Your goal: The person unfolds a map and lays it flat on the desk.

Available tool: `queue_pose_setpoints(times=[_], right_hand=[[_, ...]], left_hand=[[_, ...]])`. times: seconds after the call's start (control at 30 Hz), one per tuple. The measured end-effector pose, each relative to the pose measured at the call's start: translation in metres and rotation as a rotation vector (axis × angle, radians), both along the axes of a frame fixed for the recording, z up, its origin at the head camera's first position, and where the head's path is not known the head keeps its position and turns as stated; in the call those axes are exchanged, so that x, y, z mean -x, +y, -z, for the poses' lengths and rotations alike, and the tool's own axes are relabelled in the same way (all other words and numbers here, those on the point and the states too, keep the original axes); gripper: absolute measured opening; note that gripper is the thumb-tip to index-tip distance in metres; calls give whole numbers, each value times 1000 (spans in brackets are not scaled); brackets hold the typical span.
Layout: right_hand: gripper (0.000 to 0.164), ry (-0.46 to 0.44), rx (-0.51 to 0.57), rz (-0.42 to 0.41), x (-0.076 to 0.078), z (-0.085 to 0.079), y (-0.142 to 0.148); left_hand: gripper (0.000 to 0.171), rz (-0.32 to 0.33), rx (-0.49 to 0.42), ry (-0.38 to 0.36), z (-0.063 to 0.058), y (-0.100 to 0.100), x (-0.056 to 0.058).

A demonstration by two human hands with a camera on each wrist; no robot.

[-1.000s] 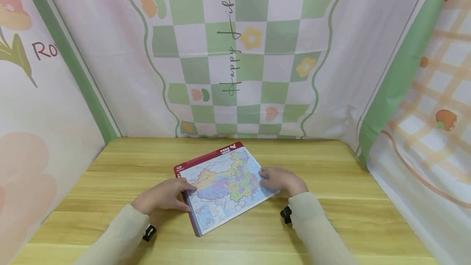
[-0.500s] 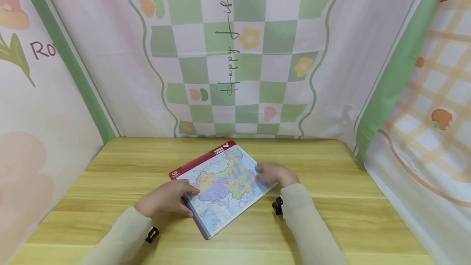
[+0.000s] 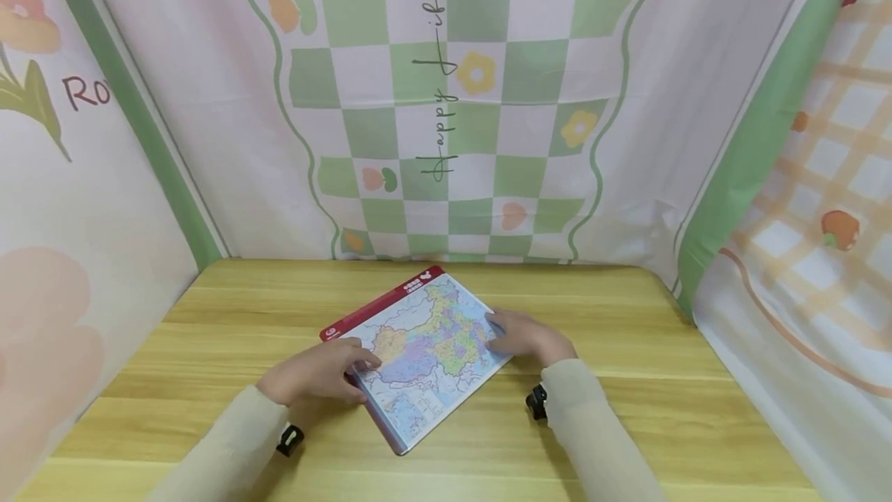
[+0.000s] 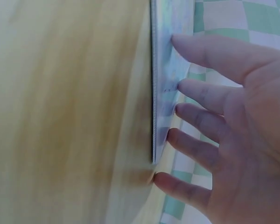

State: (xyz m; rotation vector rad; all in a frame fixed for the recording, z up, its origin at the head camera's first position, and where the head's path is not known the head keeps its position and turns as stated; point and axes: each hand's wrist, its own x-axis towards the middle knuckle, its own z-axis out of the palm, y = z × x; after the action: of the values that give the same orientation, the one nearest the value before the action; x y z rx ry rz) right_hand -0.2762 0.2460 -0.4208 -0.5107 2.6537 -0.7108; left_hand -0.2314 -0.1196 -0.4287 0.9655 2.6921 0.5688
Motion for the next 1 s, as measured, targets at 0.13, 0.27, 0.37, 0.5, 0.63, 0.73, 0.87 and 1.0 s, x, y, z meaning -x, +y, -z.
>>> queue_pose_setpoints(times=[0.13,0.27,0.37,0.5,0.63,0.73,0.87,1.0], right_hand=[[62,1,22,-1,-4,0,2],[62,29,-18,-31,-11,-1,4],[63,47,-49,-42,-19,-2,6],[64,56,-50,-42,-27,-3,11],[65,73,-55,-71,-34,-3,17],[65,76,-68,-84,-38,-3,21],[65,82,-74,-96,-43,-7,24],[66,86,-69,-100,-48,-10,25]], left_hand=[[44,-39,-22,-18,-2,-5,4],[42,-79,-20,1,0,-13,10],[43,-105,-13,33,0,-20,14],[47,-176,-19,26,0,-30,17],[50,-201,-33,21,1,-37,21],[49,-190,-30,20,2,-40,23],[49,-163,-24,12,2,-42,25],[51,-140,-24,16,2,-42,26]])
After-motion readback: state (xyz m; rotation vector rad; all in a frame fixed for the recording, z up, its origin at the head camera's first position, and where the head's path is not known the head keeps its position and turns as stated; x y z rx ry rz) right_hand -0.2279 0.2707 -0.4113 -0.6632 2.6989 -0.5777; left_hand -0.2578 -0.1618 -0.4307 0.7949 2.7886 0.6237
